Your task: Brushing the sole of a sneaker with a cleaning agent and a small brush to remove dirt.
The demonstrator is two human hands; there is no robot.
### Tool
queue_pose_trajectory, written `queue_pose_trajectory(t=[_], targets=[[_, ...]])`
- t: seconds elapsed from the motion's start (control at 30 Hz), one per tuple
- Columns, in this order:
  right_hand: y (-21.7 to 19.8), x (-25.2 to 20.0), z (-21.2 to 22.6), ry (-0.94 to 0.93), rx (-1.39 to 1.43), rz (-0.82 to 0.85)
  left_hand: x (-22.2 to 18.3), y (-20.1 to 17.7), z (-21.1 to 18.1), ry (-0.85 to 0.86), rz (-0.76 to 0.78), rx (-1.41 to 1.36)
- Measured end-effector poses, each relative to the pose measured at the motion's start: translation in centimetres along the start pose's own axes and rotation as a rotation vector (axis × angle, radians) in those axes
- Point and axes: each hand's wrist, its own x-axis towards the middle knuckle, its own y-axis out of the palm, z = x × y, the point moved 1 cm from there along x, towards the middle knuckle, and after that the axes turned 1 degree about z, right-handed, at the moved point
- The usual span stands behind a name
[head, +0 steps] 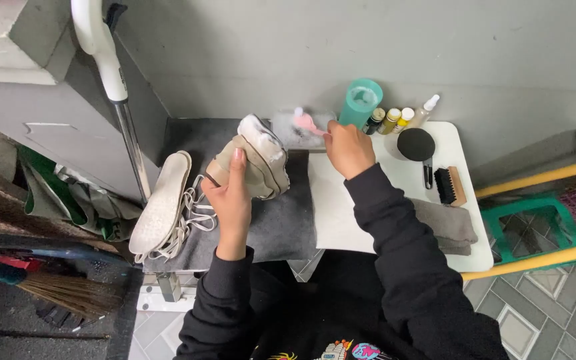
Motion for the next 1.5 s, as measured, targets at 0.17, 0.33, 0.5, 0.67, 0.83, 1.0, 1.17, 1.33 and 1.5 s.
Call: queue_pose_trajectory(t=[0.17, 0.33, 0.5, 0.67, 0.83, 1.0, 1.17, 1.33, 1.5], targets=[[-0.9, -3.7, 1.1, 0.042, 0.092, -0.112, -0.3, 0.3, -1.8, 0.024, 0.008, -0.012], [3.9, -7.2, 1.1, 0.106, 0.329, -0.266, -0.5, 0.8, -2.6, 0.042, 0.000, -0.009], [7.9, -8.0, 0.5, 0.109, 0.394, -0.314, -0.6, 1.2, -2.6, 0.042, -0.001, -0.007], [7.6, -8.0, 0.0, 0.102, 0.405, -0.295, -0.7, 1.6, -2.9, 0.051, -0.008, 0.008], [8.2, -7.9, -0.8, 0.076, 0.395, -0.346, -0.7, 1.7, -3.3, 0.054, -0.033, -0.016], [8.2, -8.0, -1.1, 0.058, 0.386, -0.377, -0.6, 2.1, -2.4, 0.055, -0.020, 0.000], [8.1, -8.2, -1.1, 0.066, 0.383, -0.398, -0.3, 1.8, -1.8, 0.051, -0.014, 0.003], [8.3, -8.3, -0.9, 0.072, 0.375, -0.398, -0.1, 1.9, -2.6, 0.035, -0.023, 0.017], [8.6, -8.2, -1.2, 0.071, 0.352, -0.413, 0.2, 1.3, -1.8, 0.020, -0.019, 0.013]])
